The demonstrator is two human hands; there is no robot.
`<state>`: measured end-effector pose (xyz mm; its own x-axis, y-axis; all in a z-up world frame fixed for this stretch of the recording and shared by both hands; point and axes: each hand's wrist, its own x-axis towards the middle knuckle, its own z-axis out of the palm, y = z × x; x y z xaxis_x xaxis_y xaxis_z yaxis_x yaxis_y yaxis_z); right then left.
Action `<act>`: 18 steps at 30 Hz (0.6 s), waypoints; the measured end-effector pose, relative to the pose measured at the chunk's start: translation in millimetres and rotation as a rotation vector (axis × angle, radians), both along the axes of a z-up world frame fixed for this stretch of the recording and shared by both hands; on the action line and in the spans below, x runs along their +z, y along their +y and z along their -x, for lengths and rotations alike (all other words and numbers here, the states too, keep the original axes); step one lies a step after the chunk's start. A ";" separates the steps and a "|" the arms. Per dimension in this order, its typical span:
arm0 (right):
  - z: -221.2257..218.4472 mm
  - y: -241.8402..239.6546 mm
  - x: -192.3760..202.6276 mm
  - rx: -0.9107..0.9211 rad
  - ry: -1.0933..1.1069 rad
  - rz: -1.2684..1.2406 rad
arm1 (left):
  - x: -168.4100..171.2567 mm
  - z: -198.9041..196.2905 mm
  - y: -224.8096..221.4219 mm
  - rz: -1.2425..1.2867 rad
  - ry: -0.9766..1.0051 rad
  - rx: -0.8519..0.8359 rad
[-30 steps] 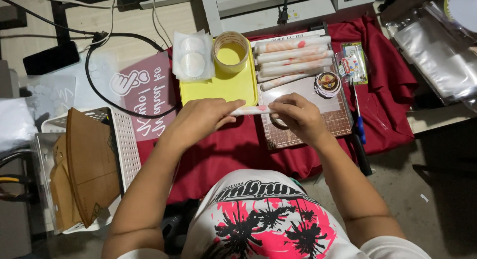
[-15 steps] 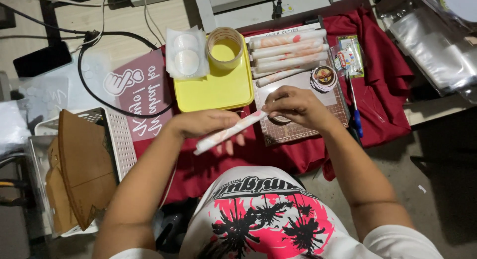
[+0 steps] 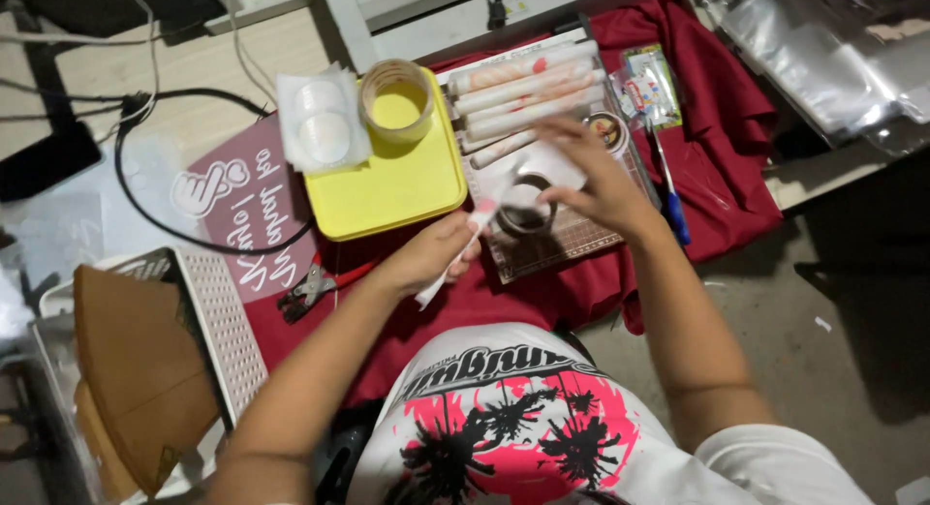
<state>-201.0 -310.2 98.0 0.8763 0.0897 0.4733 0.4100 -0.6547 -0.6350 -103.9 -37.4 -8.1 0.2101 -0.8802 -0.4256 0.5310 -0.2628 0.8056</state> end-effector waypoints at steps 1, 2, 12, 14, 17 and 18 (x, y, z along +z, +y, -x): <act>7.5 -7.1 -15.6 -0.011 -0.001 0.002 | 3.1 2.9 -9.5 0.002 -0.001 -0.011; 15.0 -13.8 -31.2 -0.193 0.017 0.010 | 6.2 5.7 -18.6 -0.042 -0.202 0.078; 69.7 28.4 -143.3 -0.691 0.262 -0.042 | -27.9 24.8 -62.5 -0.093 -0.575 0.323; 64.1 34.9 -145.0 -0.729 0.291 -0.068 | -17.4 30.2 -64.7 -0.111 -0.604 0.326; 49.2 35.6 -142.5 -0.784 0.325 -0.088 | -11.4 30.8 -67.0 -0.097 -0.703 0.368; 44.1 36.4 -141.5 -0.801 0.341 -0.085 | -11.6 30.8 -65.6 -0.073 -0.766 0.403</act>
